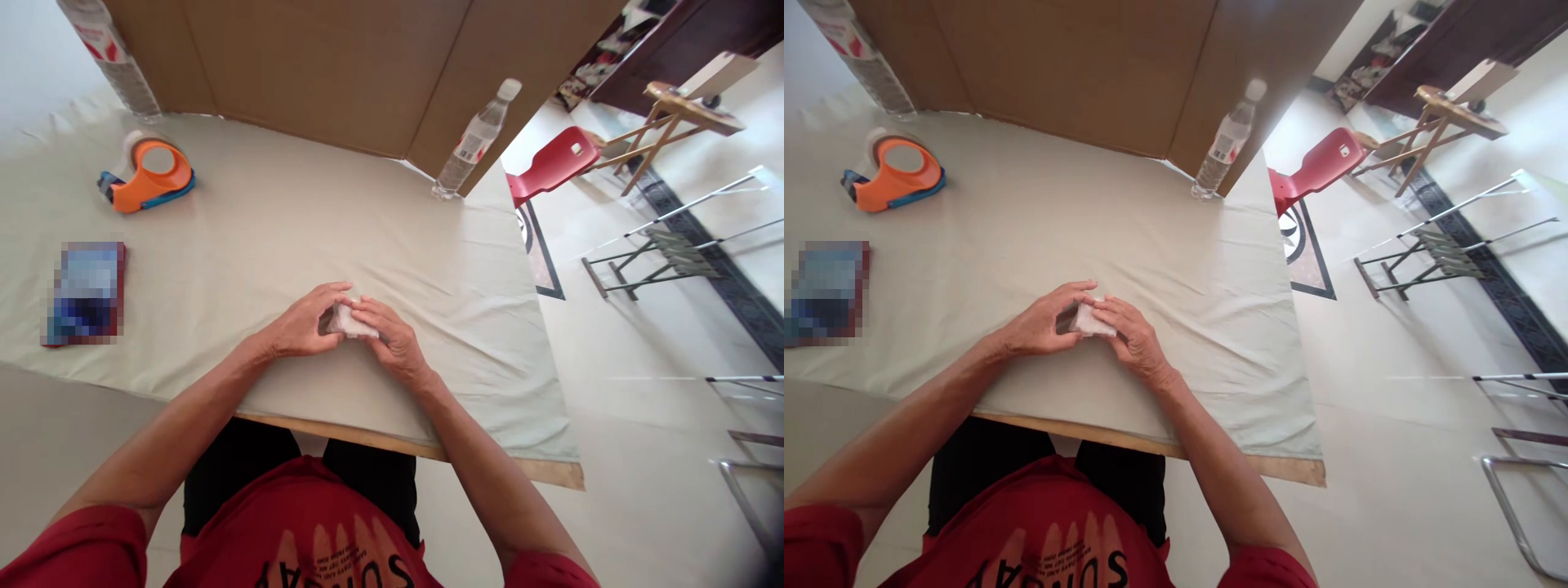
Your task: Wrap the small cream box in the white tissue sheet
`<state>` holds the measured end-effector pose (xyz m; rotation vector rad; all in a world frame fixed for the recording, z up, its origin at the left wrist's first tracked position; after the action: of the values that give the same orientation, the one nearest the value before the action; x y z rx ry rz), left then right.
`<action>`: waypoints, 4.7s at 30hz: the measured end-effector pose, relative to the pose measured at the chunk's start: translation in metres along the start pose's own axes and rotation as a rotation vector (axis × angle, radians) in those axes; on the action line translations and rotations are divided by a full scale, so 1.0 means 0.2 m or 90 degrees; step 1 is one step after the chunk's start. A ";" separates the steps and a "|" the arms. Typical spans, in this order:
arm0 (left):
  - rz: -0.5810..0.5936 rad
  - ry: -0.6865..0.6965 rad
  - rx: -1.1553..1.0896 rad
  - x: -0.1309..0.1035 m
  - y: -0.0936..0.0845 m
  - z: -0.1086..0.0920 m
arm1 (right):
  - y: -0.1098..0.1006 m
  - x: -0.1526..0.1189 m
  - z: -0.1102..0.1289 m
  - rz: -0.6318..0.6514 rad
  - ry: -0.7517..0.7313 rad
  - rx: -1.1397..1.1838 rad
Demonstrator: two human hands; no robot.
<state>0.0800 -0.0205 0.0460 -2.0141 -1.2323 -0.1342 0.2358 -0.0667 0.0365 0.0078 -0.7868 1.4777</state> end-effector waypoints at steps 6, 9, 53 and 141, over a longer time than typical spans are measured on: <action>-0.047 -0.206 -0.118 0.01 0.03 0.08 | 0.02 0.10 -0.10 -0.032 0.290 0.140; -0.069 -0.293 -0.116 -0.01 0.02 0.11 | 0.06 0.10 -0.13 -0.019 0.406 0.183; -0.044 -0.388 -0.221 0.02 0.06 0.13 | -0.08 0.31 -0.29 0.044 0.325 -0.154; -0.042 -0.426 -0.269 -0.02 0.06 0.14 | 0.06 0.08 0.00 0.165 0.125 0.011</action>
<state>0.0793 -0.0086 0.0178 -2.4901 -1.7980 0.3003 0.2238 -0.0511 0.0389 -0.2315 -0.6320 1.6999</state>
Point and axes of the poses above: each hand's wrist, its own x-axis towards the middle knuckle, its own y-axis out of the palm, z = x × y, the point moved 7 cm from there along x, towards the middle knuckle, and after that the axes turned 11 degrees about -z, right-handed, at the moved point
